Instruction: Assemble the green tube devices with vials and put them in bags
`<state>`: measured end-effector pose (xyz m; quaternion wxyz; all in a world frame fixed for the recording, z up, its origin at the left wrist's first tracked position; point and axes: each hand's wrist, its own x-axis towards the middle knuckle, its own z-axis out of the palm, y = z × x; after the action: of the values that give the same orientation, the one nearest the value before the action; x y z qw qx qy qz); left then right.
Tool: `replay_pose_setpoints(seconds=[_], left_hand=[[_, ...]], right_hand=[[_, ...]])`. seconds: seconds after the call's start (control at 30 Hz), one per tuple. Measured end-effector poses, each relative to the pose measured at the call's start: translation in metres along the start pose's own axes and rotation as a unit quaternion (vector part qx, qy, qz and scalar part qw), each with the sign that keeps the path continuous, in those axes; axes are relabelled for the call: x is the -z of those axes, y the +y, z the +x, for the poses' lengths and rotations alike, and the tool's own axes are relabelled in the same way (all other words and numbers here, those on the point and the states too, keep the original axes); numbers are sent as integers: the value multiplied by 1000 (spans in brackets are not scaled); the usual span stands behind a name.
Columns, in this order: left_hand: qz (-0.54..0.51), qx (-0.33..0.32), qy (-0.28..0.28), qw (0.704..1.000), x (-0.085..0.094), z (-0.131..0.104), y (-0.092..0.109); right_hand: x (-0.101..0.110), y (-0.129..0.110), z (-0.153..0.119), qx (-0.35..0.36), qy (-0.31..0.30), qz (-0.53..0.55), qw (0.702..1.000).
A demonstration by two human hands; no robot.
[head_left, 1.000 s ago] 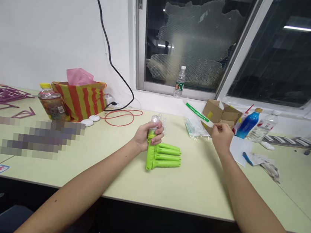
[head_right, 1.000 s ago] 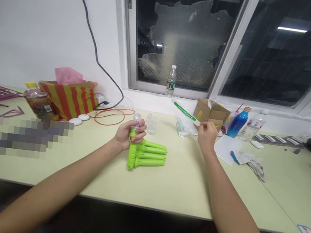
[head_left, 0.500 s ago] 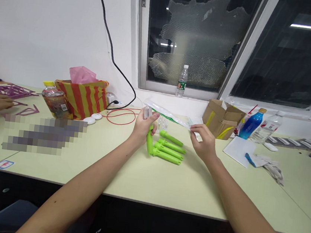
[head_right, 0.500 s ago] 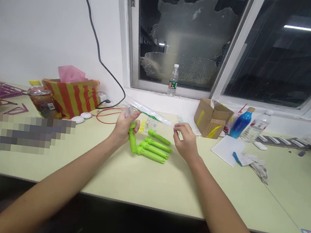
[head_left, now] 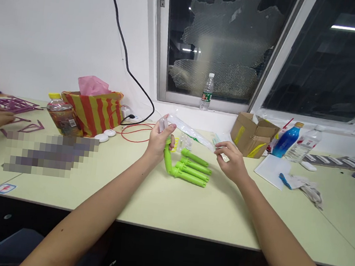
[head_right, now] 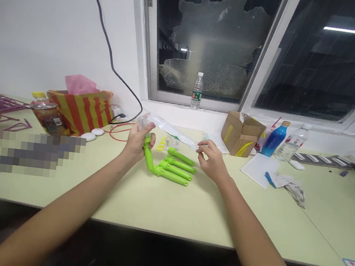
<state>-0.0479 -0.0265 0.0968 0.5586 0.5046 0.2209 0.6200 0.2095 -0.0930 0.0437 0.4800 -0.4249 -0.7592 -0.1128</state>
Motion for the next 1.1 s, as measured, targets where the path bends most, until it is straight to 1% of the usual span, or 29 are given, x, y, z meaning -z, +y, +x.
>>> replay_pose_setpoints(seconds=[0.13,0.27,0.33,0.4,0.5,0.63,0.7,0.77,0.83,0.9,0.93,1.0,1.07,1.1], left_hand=[[21,-11,-19,1000,2,1,6],[52,-28,-27,998,4,3,11],[50,-21,-32,998,4,3,12],[40,-4,-40,998,2,1,11],[26,25,-64,997,-5,-6,8],[48,54,-126,989,-20,-24,2],[69,65,-156,983,-26,-33,0],[106,66,-168,978,-30,-40,1],[161,35,-148,975,-32,-42,2],[237,-48,-96,965,-34,-41,4],[281,-103,-69,952,-35,-39,5],[370,-199,-40,907,-39,-35,8],[434,-252,-39,864,-42,-31,11],[452,-265,-39,851,-44,-29,13]], right_hand=[[1,1,-1,-3,-13,5,1000],[5,-2,-1,-6,-38,8,999],[7,-7,1,-6,-33,5,999],[9,-17,5,-13,-14,6,1000],[6,-40,15,-41,-1,-2,999],[-5,-68,26,-64,-43,-30,997],[-9,-72,27,-93,-56,-25,994],[-11,-70,27,-124,-60,-39,990],[-10,-66,25,-143,-56,-94,984],[-9,-64,23,-150,-53,-175,971],[-8,-65,23,-150,-53,-211,964],[-10,-69,21,-142,-54,-257,954],[-13,-73,20,-132,-54,-270,952],[-14,-75,19,-130,-55,-271,952]])
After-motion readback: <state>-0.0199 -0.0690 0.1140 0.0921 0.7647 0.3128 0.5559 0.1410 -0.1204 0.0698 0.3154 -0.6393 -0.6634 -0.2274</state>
